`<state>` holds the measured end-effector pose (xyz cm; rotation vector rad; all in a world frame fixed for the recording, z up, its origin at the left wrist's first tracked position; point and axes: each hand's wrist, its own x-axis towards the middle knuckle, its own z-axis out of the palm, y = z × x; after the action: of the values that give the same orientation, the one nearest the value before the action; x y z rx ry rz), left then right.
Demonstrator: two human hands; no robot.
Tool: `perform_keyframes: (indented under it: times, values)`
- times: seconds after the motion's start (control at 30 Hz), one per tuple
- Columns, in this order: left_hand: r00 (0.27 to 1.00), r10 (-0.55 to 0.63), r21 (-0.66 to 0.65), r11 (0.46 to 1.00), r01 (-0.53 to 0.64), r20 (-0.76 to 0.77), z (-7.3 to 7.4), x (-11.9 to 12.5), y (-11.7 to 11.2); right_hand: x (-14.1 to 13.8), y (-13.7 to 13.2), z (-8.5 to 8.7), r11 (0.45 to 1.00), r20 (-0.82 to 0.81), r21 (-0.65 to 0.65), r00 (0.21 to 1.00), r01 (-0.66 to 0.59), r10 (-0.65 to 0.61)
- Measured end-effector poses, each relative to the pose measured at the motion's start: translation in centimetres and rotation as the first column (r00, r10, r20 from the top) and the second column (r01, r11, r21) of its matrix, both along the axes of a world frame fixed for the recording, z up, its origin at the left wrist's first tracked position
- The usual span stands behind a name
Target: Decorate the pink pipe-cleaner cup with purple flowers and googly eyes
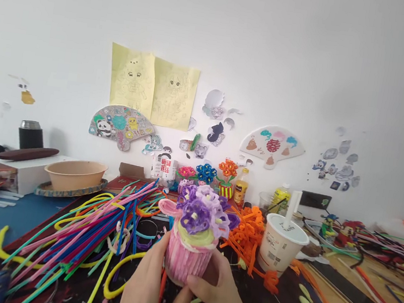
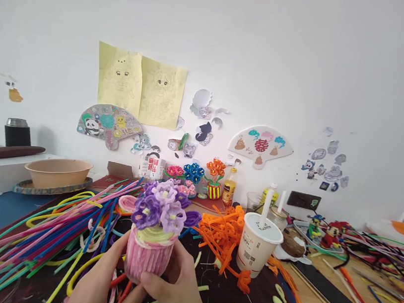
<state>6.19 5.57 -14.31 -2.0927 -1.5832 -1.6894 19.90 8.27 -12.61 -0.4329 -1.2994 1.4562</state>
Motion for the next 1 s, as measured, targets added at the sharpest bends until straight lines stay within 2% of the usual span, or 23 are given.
perform_keyframes:
  times: [0.3,0.43,0.57,0.7,0.83,0.93,1.0]
  values:
    - [0.999,-0.039,-0.054,0.998,0.038,-0.02,-0.5,-0.2,0.2,-0.3,0.4,-0.2,1.0,-0.044,0.006,0.999,-0.002,0.003]
    - [0.998,-0.064,-0.086,0.994,0.062,-0.02,-0.9,-0.5,0.4,-0.3,0.6,-0.9,1.0,-0.041,-0.004,0.999,0.003,-0.003]
    - [0.996,-0.087,-0.076,0.994,0.084,-0.035,-0.9,-0.5,0.4,-0.3,0.7,-1.7,0.998,-0.052,-0.051,0.998,0.045,-0.048]
    - [0.993,-0.091,-0.084,0.993,0.085,-0.068,-0.8,-0.4,0.4,-0.5,0.7,-1.6,0.997,-0.04,-0.026,0.996,0.079,-0.08]
    - [0.982,-0.075,-0.131,0.99,0.053,-0.171,-0.9,-2.0,0.9,-0.7,0.8,-1.2,0.978,-0.001,-0.025,0.978,0.209,-0.209]
    - [0.952,-0.106,-0.118,0.99,0.074,-0.288,0.1,-4.0,0.7,-0.7,1.0,-1.1,0.94,0.043,-0.039,0.94,0.34,-0.338]
    - [0.958,0.024,0.014,1.0,-0.021,-0.284,2.0,-4.6,-0.2,-0.7,1.2,-1.1,0.916,0.068,-0.053,0.917,0.397,-0.394]
